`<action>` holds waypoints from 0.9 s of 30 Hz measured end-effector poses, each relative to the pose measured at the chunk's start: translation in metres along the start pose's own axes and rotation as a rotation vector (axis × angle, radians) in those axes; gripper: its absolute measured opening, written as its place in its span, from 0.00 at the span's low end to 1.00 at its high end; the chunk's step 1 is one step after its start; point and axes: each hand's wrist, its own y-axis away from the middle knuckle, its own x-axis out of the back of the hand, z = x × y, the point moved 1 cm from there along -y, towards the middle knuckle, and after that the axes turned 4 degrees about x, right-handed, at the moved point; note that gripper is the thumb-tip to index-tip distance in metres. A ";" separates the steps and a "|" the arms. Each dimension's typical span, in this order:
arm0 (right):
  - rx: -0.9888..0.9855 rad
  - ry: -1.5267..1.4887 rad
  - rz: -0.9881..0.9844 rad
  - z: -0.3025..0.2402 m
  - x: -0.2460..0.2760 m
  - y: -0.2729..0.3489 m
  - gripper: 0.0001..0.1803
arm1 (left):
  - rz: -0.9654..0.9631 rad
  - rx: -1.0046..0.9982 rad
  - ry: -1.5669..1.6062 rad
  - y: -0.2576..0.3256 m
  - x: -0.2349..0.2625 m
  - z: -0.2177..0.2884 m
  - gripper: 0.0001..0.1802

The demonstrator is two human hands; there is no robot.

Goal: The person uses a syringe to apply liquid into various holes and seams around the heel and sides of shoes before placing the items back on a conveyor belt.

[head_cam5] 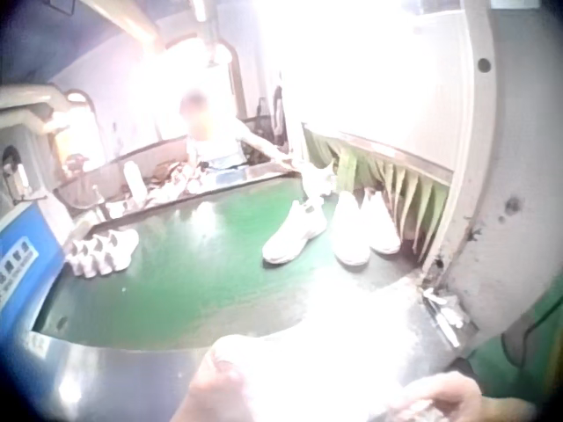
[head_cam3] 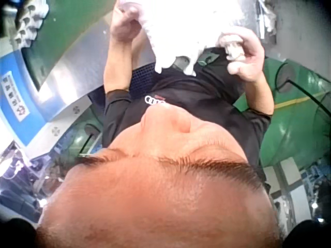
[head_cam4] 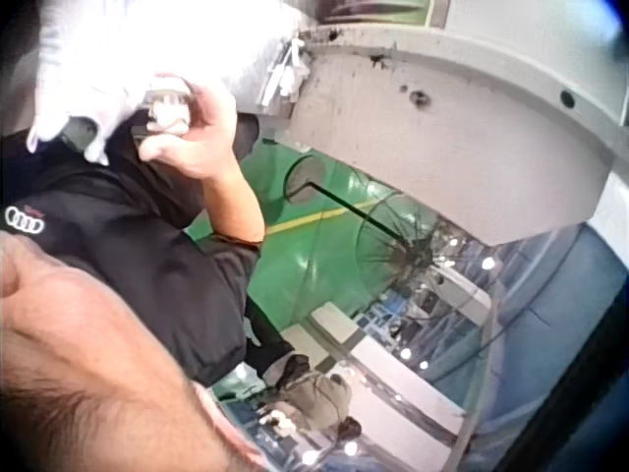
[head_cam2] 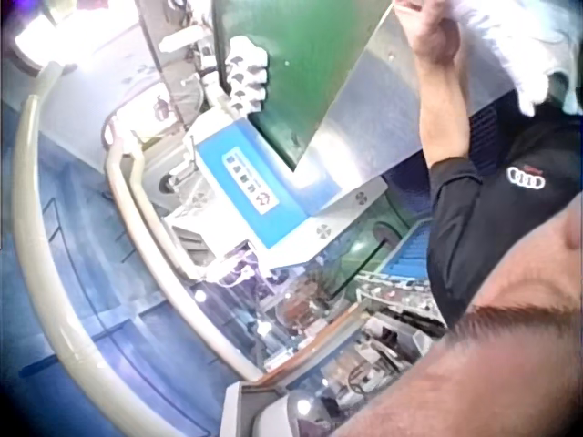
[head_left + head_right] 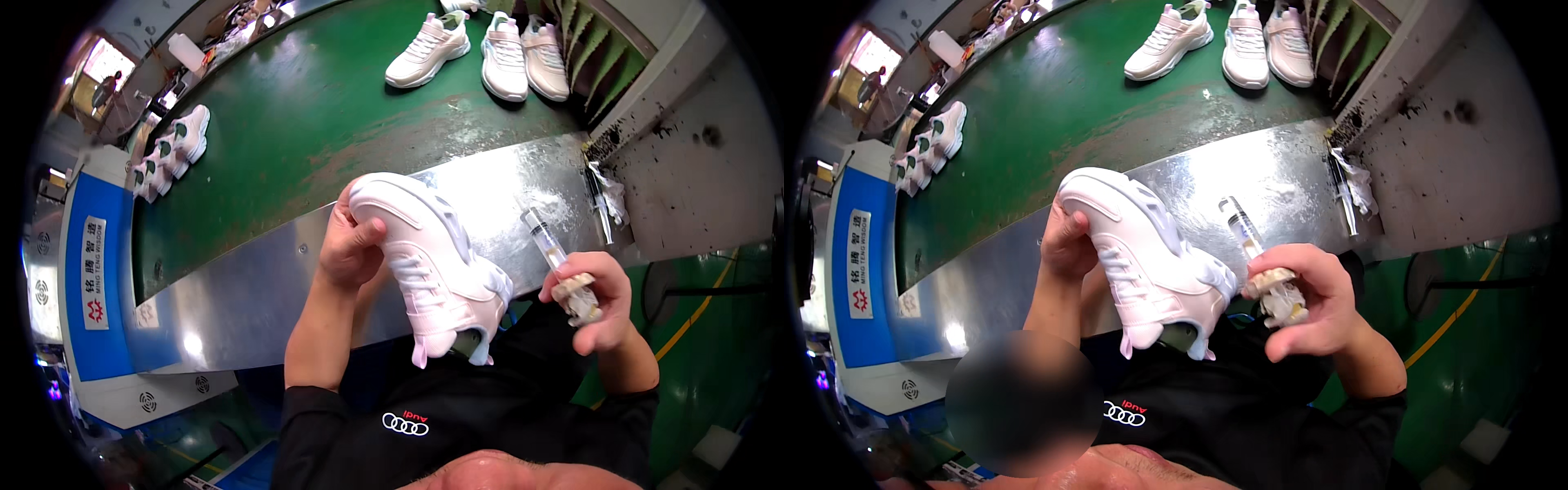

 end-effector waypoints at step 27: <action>-0.209 -0.448 -0.009 0.002 -0.040 -0.047 0.40 | -0.091 -0.083 -0.120 0.022 -0.012 0.007 0.37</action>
